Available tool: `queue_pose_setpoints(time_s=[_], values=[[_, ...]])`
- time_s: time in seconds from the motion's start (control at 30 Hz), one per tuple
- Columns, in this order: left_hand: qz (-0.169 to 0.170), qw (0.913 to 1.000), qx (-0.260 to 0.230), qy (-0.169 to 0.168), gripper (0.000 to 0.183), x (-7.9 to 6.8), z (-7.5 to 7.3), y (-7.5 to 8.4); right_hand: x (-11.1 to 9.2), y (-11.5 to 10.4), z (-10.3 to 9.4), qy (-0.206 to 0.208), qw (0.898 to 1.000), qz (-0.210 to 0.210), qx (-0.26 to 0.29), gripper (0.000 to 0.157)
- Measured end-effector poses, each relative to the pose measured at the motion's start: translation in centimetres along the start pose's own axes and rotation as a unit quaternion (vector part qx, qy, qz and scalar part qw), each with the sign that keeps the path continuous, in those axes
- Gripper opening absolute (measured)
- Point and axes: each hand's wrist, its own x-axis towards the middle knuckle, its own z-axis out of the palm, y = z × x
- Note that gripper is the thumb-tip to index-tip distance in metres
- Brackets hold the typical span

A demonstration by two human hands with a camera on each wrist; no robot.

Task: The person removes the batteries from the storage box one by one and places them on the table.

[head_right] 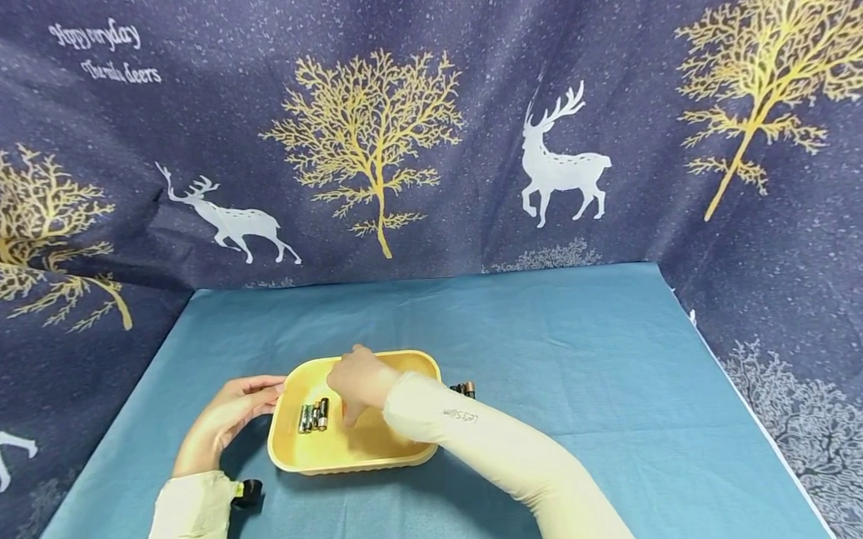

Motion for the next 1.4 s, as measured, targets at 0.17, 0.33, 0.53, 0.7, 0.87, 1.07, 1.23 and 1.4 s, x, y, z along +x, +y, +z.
queue_pose_setpoints(time_s=[0.17, 0.33, 0.53, 0.7, 0.87, 1.07, 1.23, 1.4], values=[[0.000, 1.0000, 0.005, 0.005, 0.041, 0.1, 0.0, 0.0, -1.0, 0.5, -0.3, 0.020, 1.000, -0.006, 0.010, 0.044], [-0.001, 0.9999, 0.011, 0.006, 0.041, 0.1, 0.0, 0.2, -2.1, 0.9, -0.4, 0.039, 0.999, -0.019, 0.005, 0.041], [0.004, 0.9999, 0.013, 0.007, 0.041, 0.2, 0.0, 0.3, -3.2, 1.6, -0.5, 0.049, 0.998, -0.022, 0.020, 0.050], [0.002, 0.9999, 0.013, 0.008, 0.040, 0.1, 0.0, 0.4, -4.1, 2.3, -0.3, 0.065, 0.997, -0.024, 0.028, 0.048], [0.004, 0.9999, 0.012, 0.006, 0.040, 0.1, 0.0, 0.3, -4.9, 3.0, 0.0, 0.091, 0.995, -0.030, 0.035, 0.038], [0.003, 1.0000, 0.003, 0.003, 0.040, 0.1, 0.0, 0.0, -5.7, 3.8, 0.3, 0.091, 0.995, -0.023, 0.039, 0.040], [0.005, 0.9999, -0.011, 0.004, 0.038, 0.2, 0.0, -0.3, -6.5, 4.5, 0.6, 0.093, 0.994, -0.014, 0.052, 0.044], [0.006, 0.9998, -0.016, 0.003, 0.038, 0.3, -0.1, -0.5, -7.4, 5.4, 0.8, 0.092, 0.992, -0.006, 0.081, 0.044]])
